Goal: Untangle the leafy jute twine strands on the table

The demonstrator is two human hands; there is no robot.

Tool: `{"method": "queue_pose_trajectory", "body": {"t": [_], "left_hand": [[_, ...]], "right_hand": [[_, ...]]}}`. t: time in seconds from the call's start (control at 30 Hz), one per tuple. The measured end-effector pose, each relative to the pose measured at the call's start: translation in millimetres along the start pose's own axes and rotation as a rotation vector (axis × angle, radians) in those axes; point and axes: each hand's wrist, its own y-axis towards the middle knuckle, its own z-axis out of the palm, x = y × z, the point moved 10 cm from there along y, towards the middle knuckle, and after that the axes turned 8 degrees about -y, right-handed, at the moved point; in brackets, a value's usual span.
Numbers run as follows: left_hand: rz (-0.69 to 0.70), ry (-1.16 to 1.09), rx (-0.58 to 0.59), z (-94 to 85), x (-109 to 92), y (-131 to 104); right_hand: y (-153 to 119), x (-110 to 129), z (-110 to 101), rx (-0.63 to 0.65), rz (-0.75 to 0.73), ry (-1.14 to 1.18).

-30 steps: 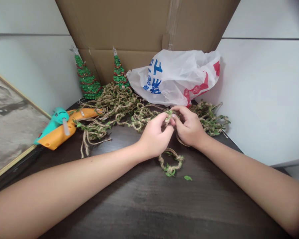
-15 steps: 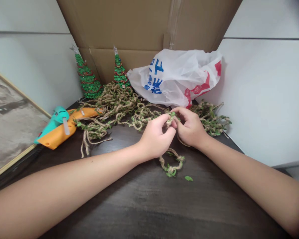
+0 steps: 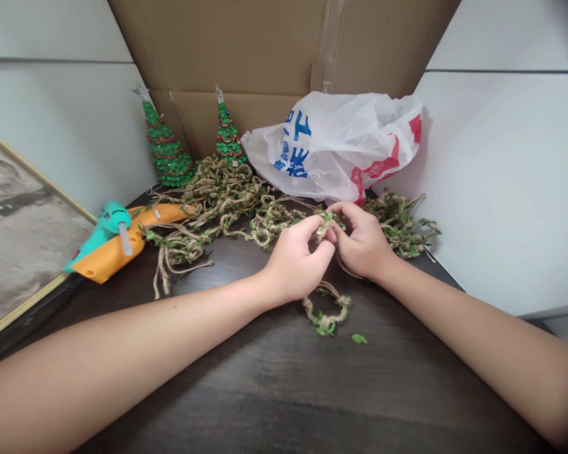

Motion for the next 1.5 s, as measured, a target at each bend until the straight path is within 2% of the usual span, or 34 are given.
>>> {"method": "queue_pose_trajectory", "body": {"t": [0.53, 0.73, 0.87, 1.03, 1.3, 1.5], "left_hand": [[-0.016, 0.004, -0.018, -1.5, 0.8, 0.6], [-0.032, -0.137, -0.112, -9.8, 6.0, -1.2], [-0.022, -0.165, -0.097, -8.1, 6.4, -1.1], [0.011, -0.129, -0.058, -6.0, 2.0, 1.0], [-0.021, 0.028, -0.071, -6.4, 1.0, 1.7], [0.005, 0.068, -0.11, -8.3, -1.9, 2.6]], "right_hand": [[-1.7, -6.1, -1.8, -0.026, 0.043, 0.036], [0.4, 3.0, -2.3, 0.003, -0.009, -0.038], [0.0, 3.5, 1.7, 0.039, -0.012, 0.001], [-2.8, 1.7, 3.9, 0.058, -0.018, 0.1], [-2.8, 7.0, -1.0, 0.039, -0.032, 0.048], [-4.7, 2.5, -9.2, -0.038, -0.013, 0.057]]}}
